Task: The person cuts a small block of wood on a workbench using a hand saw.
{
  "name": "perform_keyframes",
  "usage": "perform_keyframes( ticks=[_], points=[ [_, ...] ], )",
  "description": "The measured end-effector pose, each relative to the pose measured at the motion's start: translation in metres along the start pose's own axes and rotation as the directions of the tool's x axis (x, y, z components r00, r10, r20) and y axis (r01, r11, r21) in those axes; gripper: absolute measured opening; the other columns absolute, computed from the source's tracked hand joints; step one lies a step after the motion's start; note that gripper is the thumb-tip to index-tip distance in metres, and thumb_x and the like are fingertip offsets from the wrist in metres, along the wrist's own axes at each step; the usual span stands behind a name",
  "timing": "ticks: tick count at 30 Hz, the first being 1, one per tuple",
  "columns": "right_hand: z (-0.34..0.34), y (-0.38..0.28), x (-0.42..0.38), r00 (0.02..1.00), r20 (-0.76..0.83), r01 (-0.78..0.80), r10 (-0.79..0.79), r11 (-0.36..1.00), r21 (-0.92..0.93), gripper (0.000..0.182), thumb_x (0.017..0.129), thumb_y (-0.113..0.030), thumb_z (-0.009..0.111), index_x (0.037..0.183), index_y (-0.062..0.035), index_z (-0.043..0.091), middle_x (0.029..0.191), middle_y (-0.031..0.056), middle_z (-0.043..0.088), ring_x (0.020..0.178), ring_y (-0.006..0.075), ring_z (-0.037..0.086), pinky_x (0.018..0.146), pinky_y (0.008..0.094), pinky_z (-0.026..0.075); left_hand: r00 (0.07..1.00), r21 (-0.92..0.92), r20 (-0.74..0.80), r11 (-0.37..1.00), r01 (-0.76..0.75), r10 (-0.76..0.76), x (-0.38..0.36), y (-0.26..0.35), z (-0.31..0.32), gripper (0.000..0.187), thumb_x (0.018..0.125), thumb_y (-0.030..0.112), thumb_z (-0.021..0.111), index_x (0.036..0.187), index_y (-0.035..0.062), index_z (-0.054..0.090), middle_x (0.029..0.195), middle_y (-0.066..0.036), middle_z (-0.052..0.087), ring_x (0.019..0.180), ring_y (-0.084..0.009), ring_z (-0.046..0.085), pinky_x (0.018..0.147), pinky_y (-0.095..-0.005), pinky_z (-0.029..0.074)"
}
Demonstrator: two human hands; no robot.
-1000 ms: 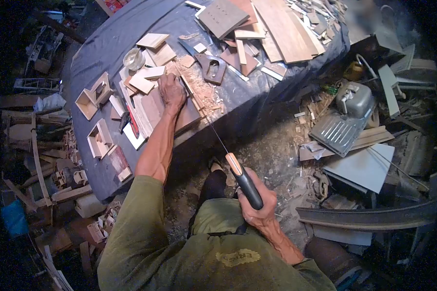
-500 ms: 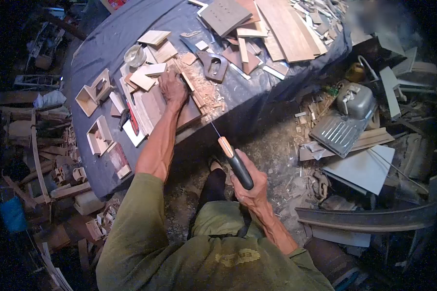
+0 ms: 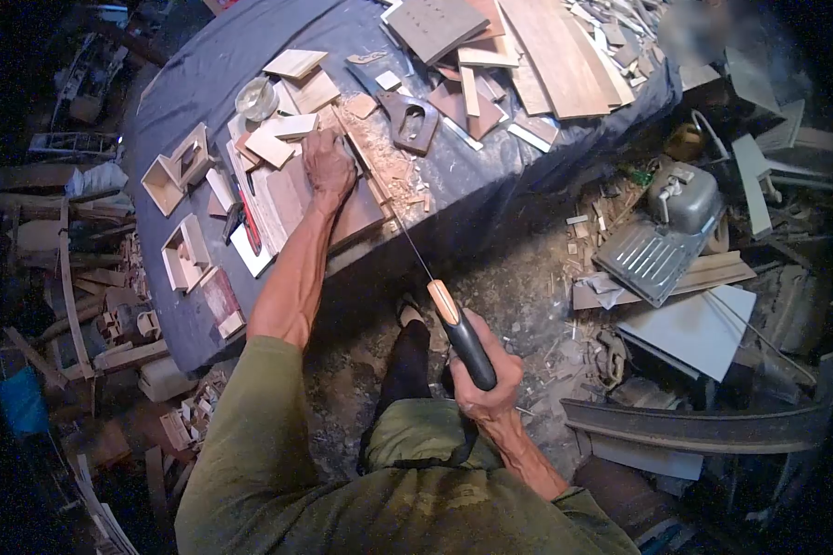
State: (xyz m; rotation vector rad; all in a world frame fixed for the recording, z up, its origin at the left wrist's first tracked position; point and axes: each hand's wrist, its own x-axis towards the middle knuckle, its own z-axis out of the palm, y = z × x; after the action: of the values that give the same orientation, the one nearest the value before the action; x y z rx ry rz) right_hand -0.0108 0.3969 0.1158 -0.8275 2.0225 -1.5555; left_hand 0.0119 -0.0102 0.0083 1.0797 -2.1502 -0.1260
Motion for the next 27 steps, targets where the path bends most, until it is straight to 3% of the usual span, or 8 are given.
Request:
perform_keyframes(
  ticks=[5, 9, 14, 17, 20, 21, 24, 27],
  points=[
    [0.001, -0.005, 0.004, 0.996, 0.053, 0.069, -0.067, 0.997, -0.044, 0.057, 0.078, 0.001, 0.067, 0.134, -0.0013, 0.058, 0.092, 0.0162, 0.072, 0.077, 0.0153, 0.071, 0.07, 0.0277, 0.055, 0.998, 0.023, -0.044, 0.999, 0.044, -0.043, -0.001, 0.005, 0.002, 0.014, 0.085, 0.01, 0.056, 0.093, 0.0038, 0.067, 0.097, -0.021, 0.059, 0.096, -0.0403, 0.055, 0.087, -0.0479, 0.044],
    [-0.017, -0.001, -0.023, 0.997, 0.042, 0.06, -0.058, 0.998, -0.034, 0.056, 0.077, 0.003, 0.068, 0.133, -0.0006, 0.059, 0.101, 0.02, 0.073, 0.088, 0.0184, 0.073, 0.076, 0.0272, 0.055, 0.999, 0.023, -0.03, 0.999, 0.041, -0.041, -0.002, 0.0, 0.004, 0.014, 0.085, 0.009, 0.056, 0.093, 0.0034, 0.066, 0.096, -0.021, 0.059, 0.096, -0.0402, 0.055, 0.087, -0.0481, 0.044],
    [-0.004, -0.016, -0.008, 0.998, 0.042, 0.05, -0.051, 0.999, 0.006, 0.057, 0.078, 0.003, 0.066, 0.134, -0.0008, 0.059, 0.098, 0.0189, 0.073, 0.082, 0.0181, 0.073, 0.073, 0.0285, 0.055, 0.999, 0.012, 0.039, 1.0, 0.01, -0.01, -0.001, 0.0, 0.0, 0.021, 0.079, 0.004, 0.057, 0.098, 0.0001, 0.065, 0.1, -0.022, 0.059, 0.098, -0.0403, 0.055, 0.087, -0.0481, 0.046],
    [0.012, -0.02, 0.021, 0.997, 0.07, 0.039, -0.042, 0.998, 0.043, 0.058, 0.078, 0.002, 0.066, 0.136, -0.0016, 0.057, 0.094, 0.0176, 0.072, 0.077, 0.017, 0.071, 0.069, 0.0286, 0.054, 0.996, -0.02, -0.089, 1.0, -0.012, 0.01, 0.0, -0.006, 0.011, 0.037, 0.08, 0.005, 0.057, 0.116, 0.0002, 0.064, 0.106, -0.022, 0.06, 0.101, -0.0408, 0.055, 0.089, -0.0482, 0.046],
    [0.013, -0.018, 0.017, 0.996, 0.094, 0.01, -0.013, 0.999, 0.032, 0.056, 0.081, 0.001, 0.063, 0.136, -0.0017, 0.057, 0.093, 0.0132, 0.07, 0.075, 0.0124, 0.066, 0.068, 0.0266, 0.053, 0.998, 0.033, 0.028, 0.998, 0.05, -0.051, -0.002, -0.002, 0.005, 0.046, 0.083, 0.007, 0.058, 0.128, 0.0013, 0.06, 0.111, -0.022, 0.06, 0.103, -0.0406, 0.055, 0.09, -0.0479, 0.046],
    [0.012, -0.013, 0.015, 0.995, 0.102, 0.01, -0.011, 1.0, 0.015, 0.058, 0.08, 0.001, 0.064, 0.137, -0.0019, 0.056, 0.093, 0.0151, 0.071, 0.074, 0.0144, 0.068, 0.067, 0.0276, 0.053, 0.994, 0.036, -0.103, 0.999, -0.018, 0.022, -0.003, 0.005, 0.004, 0.039, 0.083, 0.007, 0.058, 0.122, 0.0027, 0.062, 0.108, -0.021, 0.059, 0.102, -0.0399, 0.055, 0.089, -0.0485, 0.046],
    [0.015, -0.018, 0.009, 0.994, 0.085, 0.079, -0.074, 0.995, -0.053, 0.061, 0.078, 0.001, 0.066, 0.137, -0.0026, 0.056, 0.096, 0.0183, 0.072, 0.077, 0.0171, 0.071, 0.069, 0.0282, 0.054, 0.996, 0.034, 0.015, 0.995, 0.088, -0.089, 0.0, 0.008, -0.002, 0.03, 0.084, 0.008, 0.059, 0.113, 0.0037, 0.064, 0.104, -0.021, 0.058, 0.099, -0.04, 0.054, 0.086, -0.0494, 0.045],
    [0.0, -0.02, -0.004, 0.996, 0.05, 0.073, -0.068, 0.992, -0.102, 0.059, 0.078, 0.002, 0.066, 0.135, -0.0035, 0.058, 0.1, 0.0189, 0.073, 0.085, 0.0189, 0.073, 0.073, 0.028, 0.055, 0.998, 0.006, 0.03, 0.998, 0.062, -0.062, -0.002, 0.002, 0.001, 0.018, 0.085, 0.009, 0.06, 0.102, 0.0024, 0.062, 0.101, -0.021, 0.057, 0.096, -0.0405, 0.053, 0.084, -0.0501, 0.044]
  ],
)
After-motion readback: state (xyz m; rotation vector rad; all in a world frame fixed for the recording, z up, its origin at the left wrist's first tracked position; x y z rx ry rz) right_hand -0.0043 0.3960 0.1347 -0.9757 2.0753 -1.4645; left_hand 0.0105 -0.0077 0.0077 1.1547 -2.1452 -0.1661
